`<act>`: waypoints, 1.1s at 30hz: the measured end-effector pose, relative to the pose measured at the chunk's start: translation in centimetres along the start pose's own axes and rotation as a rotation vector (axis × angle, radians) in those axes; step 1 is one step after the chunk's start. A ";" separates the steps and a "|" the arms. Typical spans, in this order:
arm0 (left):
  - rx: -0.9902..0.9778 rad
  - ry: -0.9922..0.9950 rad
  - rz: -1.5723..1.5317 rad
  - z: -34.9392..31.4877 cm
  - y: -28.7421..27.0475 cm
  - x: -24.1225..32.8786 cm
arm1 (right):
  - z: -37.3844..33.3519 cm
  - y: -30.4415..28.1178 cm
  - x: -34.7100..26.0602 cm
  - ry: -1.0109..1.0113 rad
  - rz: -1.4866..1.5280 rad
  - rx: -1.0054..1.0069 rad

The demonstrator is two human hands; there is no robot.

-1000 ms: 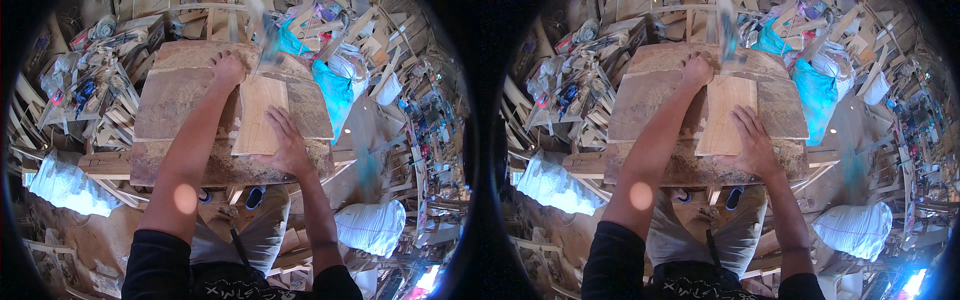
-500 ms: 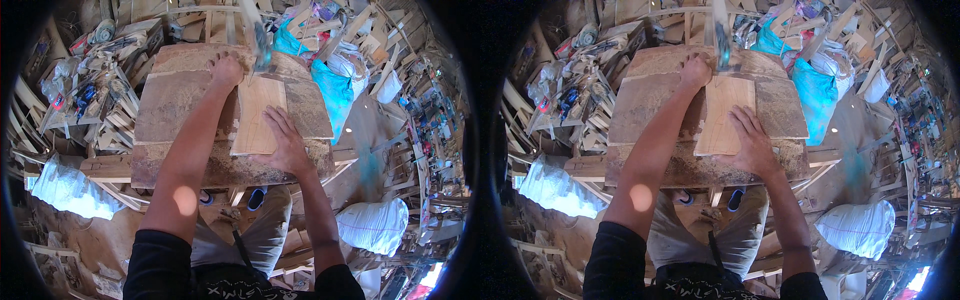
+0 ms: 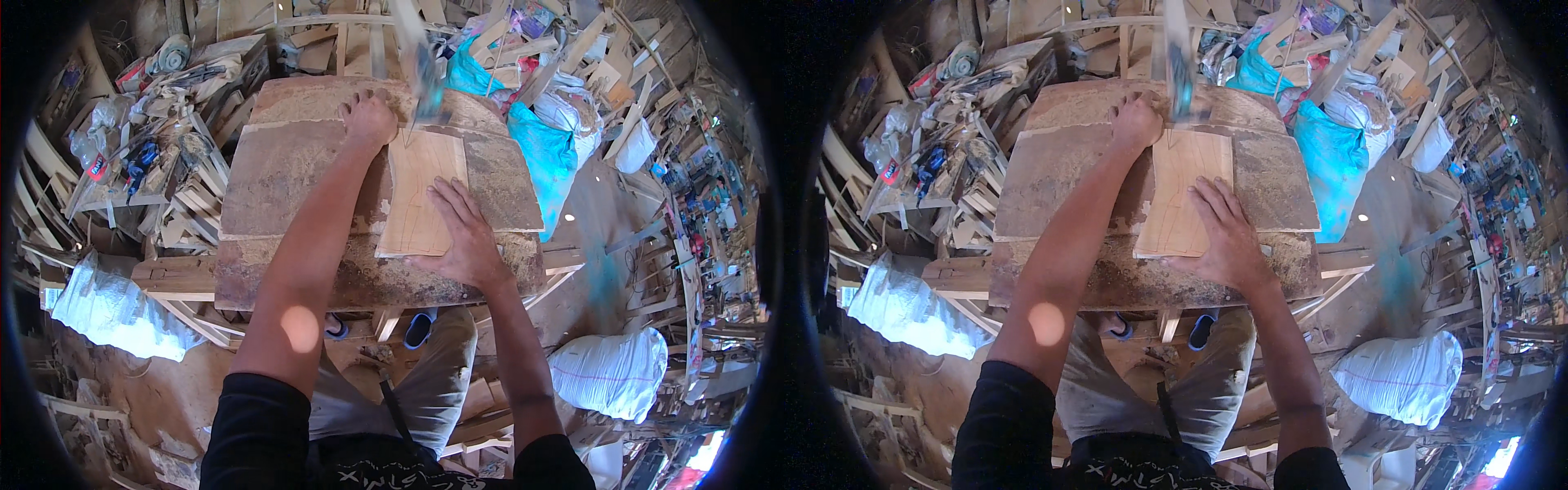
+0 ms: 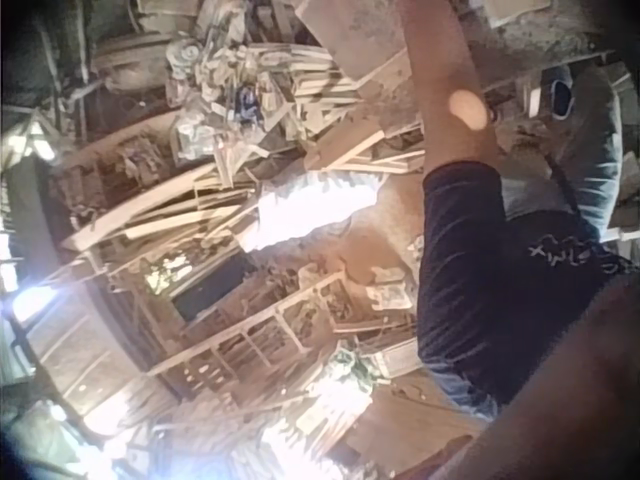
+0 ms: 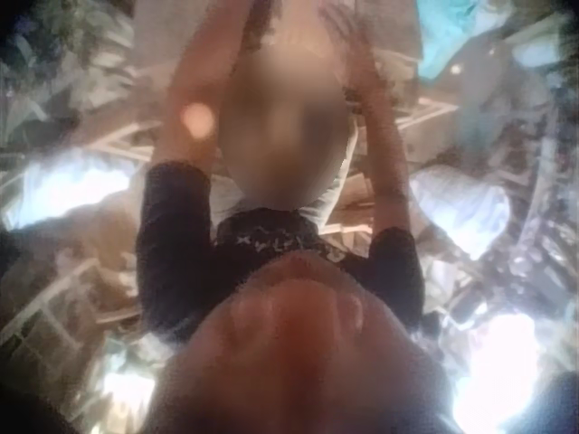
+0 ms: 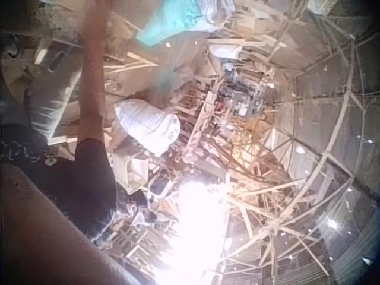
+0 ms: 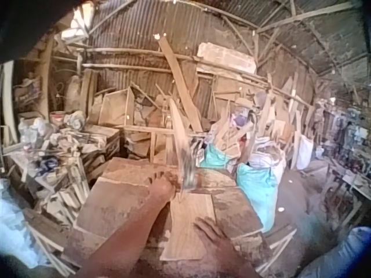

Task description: The person saws through pieces of wood using a scroll saw, turning and guiding the wood by hand to follow curved lines, and periodically moves cut pieces aside.

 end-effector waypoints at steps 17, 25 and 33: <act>0.049 0.070 -0.088 0.4 0.9 0.3 | 0.3 0.4 -0.2 -0.012 -0.036 0.012; 0.034 0.041 -0.068 0.4 0.5 0.7 | 0.6 0.6 -0.1 -0.016 -0.058 0.006; 0.071 0.035 -0.088 0.7 0.4 0.5 | 1.0 0.6 -0.5 -0.011 -0.045 0.014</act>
Point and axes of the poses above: each hand's wrist, its own z-axis towards the middle knuckle, its own y-axis out of the palm, x = y × z, the point moved 7 cm from there along z, towards the middle knuckle, and after that the axes turned 4 degrees about z, right-handed, at the moved point
